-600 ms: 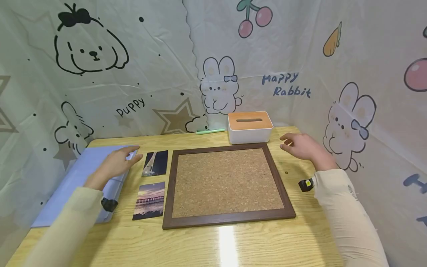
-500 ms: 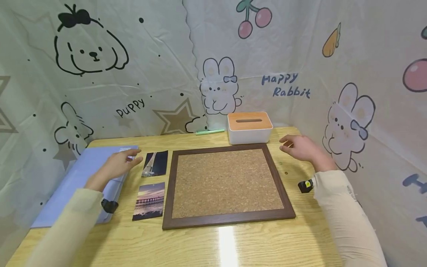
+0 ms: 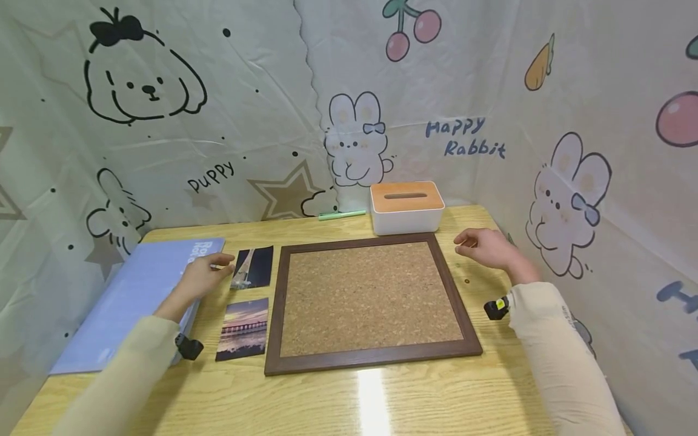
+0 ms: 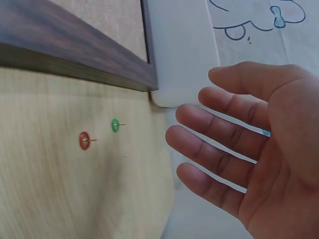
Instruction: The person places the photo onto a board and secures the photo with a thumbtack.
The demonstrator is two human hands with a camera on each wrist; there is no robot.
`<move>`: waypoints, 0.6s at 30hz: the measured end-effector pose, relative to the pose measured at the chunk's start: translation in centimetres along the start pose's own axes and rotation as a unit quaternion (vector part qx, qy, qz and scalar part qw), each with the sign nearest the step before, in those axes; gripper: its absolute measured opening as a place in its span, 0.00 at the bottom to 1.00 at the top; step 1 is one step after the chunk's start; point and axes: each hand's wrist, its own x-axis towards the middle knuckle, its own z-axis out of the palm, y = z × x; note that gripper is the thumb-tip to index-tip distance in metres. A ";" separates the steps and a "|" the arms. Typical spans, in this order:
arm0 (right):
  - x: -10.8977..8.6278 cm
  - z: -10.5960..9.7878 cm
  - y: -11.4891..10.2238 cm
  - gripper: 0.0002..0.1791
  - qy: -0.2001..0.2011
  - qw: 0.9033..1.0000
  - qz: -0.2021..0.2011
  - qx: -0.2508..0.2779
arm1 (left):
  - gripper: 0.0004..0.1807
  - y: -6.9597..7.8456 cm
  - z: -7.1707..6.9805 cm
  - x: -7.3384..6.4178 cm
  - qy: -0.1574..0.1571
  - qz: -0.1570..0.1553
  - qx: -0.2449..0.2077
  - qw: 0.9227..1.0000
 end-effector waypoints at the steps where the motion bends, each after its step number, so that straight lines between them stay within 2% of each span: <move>1: 0.0 0.1 0.1 0.18 -0.001 1.000 0.000 0.004 | 0.24 0.0 0.2 0.0 0.004 -0.009 -0.006 1.000; 8: 0.3 1.1 1.1 0.17 -0.021 0.999 0.017 0.025 | 0.26 -0.1 1.8 -0.2 0.001 -0.078 -0.047 0.996; 18: 0.2 2.1 1.9 0.17 -0.043 0.997 0.050 0.030 | 0.29 -0.7 3.0 -0.1 0.002 -0.093 -0.044 0.995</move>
